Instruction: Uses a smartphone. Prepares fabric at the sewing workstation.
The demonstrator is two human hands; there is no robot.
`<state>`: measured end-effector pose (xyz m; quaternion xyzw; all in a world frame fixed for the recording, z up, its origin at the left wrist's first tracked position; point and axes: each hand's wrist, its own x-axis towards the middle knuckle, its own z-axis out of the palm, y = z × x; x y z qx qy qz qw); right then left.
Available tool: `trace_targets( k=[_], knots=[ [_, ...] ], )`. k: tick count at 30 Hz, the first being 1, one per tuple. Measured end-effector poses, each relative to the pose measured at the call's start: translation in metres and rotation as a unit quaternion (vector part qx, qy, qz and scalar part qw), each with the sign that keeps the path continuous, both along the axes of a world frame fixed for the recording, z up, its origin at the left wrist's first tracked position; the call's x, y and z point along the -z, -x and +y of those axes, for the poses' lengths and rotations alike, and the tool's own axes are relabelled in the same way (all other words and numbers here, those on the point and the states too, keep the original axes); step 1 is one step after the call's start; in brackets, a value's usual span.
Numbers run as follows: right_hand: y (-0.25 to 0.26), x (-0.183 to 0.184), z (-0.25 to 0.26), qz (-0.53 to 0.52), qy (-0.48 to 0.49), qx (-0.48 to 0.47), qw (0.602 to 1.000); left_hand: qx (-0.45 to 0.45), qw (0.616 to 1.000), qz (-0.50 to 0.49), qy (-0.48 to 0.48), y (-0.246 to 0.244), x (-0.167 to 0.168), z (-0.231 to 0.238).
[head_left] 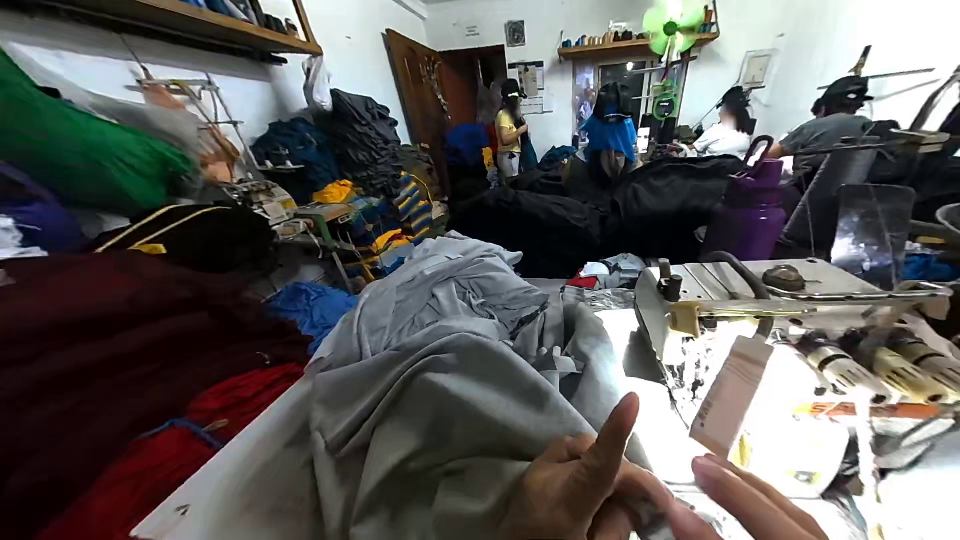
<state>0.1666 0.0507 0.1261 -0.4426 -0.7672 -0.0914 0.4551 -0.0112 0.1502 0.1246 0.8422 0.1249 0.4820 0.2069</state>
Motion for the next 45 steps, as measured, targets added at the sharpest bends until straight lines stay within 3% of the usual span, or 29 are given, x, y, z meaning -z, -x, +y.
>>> trace_targets(
  k=[5, 8, 10, 13, 16, 19, 23, 26, 30, 33, 39, 40, 42, 45],
  knots=[
    [0.002, 0.007, 0.019, -0.044, -0.06, 0.053, 0.996, 0.0, 1.0, 0.001, 0.012, -0.004, 0.004, 0.0],
    [-0.003, 0.011, 0.015, -0.021, -0.063, 0.058, 0.996, -0.004, 0.998, 0.033, -0.046, -0.002, 0.016, 0.005],
    [-0.007, 0.011, 0.008, 0.013, -0.034, 0.057, 0.998, -0.058, 0.987, 0.099, -0.112, -0.001, 0.023, 0.007],
    [-0.012, 0.012, 0.0, 0.073, 0.021, 0.052, 0.996, -0.117, 0.97, 0.153, -0.152, -0.006, 0.028, 0.01],
    [-0.014, 0.02, -0.005, 0.179, 0.078, 0.037, 0.98, -0.073, 0.973, 0.151, -0.159, -0.007, 0.015, 0.019],
    [-0.018, 0.024, -0.006, 0.316, 0.14, 0.017, 0.938, 0.009, 0.971, 0.146, -0.191, -0.014, 0.002, 0.038],
    [-0.022, 0.02, 0.002, 0.403, 0.199, 0.085, 0.889, -0.015, 0.969, 0.167, -0.182, -0.037, -0.004, 0.045],
    [-0.024, 0.023, 0.005, 0.316, 0.201, 0.172, 0.911, -0.079, 0.949, 0.272, -0.139, -0.045, -0.016, 0.031],
    [-0.025, 0.035, 0.008, 0.17, 0.125, 0.251, 0.945, -0.148, 0.885, 0.439, -0.041, -0.059, -0.043, 0.013],
    [-0.028, 0.032, 0.004, 0.082, 0.115, 0.239, 0.961, -0.157, 0.872, 0.464, -0.007, -0.061, -0.048, 0.014],
    [-0.028, 0.04, 0.008, -0.023, 0.057, 0.248, 0.967, -0.216, 0.88, 0.411, -0.098, -0.06, -0.036, 0.018],
    [-0.031, 0.041, 0.011, -0.037, 0.058, 0.247, 0.966, -0.233, 0.863, 0.443, -0.075, -0.063, -0.041, 0.017],
    [-0.035, 0.044, 0.017, -0.063, 0.062, 0.25, 0.964, -0.251, 0.794, 0.548, 0.07, -0.076, -0.062, 0.014],
    [-0.036, 0.043, 0.026, -0.045, 0.048, 0.257, 0.964, -0.271, 0.772, 0.567, 0.098, -0.085, -0.066, 0.017]
  ],
)
